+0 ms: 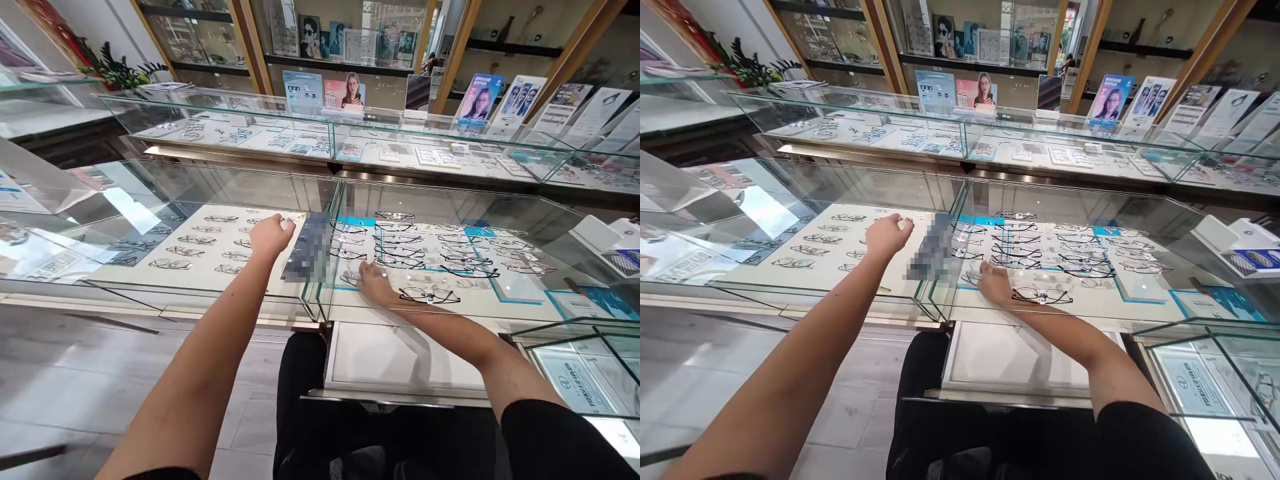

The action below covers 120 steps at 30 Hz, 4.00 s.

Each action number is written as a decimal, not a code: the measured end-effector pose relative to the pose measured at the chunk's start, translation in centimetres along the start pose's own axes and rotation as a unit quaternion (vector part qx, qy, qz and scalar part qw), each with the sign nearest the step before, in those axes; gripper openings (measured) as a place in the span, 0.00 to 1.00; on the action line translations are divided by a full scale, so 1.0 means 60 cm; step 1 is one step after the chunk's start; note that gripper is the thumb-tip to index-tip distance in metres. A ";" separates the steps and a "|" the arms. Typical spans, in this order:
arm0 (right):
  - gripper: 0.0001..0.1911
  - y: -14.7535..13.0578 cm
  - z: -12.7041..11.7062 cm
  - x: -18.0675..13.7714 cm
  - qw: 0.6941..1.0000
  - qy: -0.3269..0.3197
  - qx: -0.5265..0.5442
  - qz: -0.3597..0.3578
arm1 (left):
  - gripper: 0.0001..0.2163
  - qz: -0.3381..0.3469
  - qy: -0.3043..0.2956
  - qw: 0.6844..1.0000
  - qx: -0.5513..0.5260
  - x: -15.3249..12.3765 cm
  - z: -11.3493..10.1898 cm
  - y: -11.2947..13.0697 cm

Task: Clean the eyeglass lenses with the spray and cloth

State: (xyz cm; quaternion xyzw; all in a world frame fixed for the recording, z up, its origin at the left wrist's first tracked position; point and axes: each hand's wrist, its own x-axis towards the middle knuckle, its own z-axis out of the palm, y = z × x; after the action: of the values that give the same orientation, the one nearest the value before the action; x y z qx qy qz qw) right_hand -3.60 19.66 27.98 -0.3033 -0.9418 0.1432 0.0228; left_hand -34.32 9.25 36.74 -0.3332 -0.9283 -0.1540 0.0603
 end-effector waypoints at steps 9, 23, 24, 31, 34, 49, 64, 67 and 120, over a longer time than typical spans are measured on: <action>0.10 -0.016 -0.053 -0.184 0.982 -0.125 0.127 -0.067 | 0.24 0.014 0.009 1.000 -0.014 0.002 0.006 0.004; 0.07 -0.091 -0.355 -0.024 0.978 0.039 0.163 -0.126 | 0.17 0.010 0.003 1.000 -0.018 -0.002 0.003 0.005; 0.07 -0.088 -0.354 0.019 0.985 0.059 0.121 -0.107 | 0.17 0.009 0.002 1.000 -0.018 -0.002 0.003 0.005; 0.05 -0.052 -0.278 0.230 0.995 0.071 -0.050 -0.056 | 0.17 0.008 -0.004 1.000 -0.028 -0.003 0.006 0.001; 0.05 -0.043 -0.251 0.261 0.995 0.059 -0.059 -0.057 | 0.17 0.003 -0.005 1.000 -0.026 -0.004 0.007 0.001; 0.02 -0.035 -0.225 0.291 0.997 0.017 -0.065 -0.042 | 0.19 -0.001 0.000 0.999 -0.034 -0.007 0.007 -0.001; 0.03 -0.027 -0.228 0.295 0.996 0.013 -0.071 -0.045 | 0.17 -0.002 -0.003 1.000 -0.031 -0.010 0.004 0.003; 0.04 -0.027 -0.229 0.293 0.995 0.018 -0.082 -0.054 | 0.17 0.001 -0.001 1.000 -0.029 -0.009 0.005 0.002; 0.13 -0.003 -0.224 0.324 0.991 0.089 0.011 -0.100 | 0.16 -0.001 -0.007 1.000 -0.027 -0.009 0.007 -0.001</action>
State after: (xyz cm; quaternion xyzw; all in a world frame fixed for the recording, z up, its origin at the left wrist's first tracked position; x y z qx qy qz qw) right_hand -17.77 34.19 40.03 -0.2186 -0.9601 0.1227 0.1238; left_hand -33.94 9.03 36.19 -0.3349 -0.9244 -0.1769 0.0450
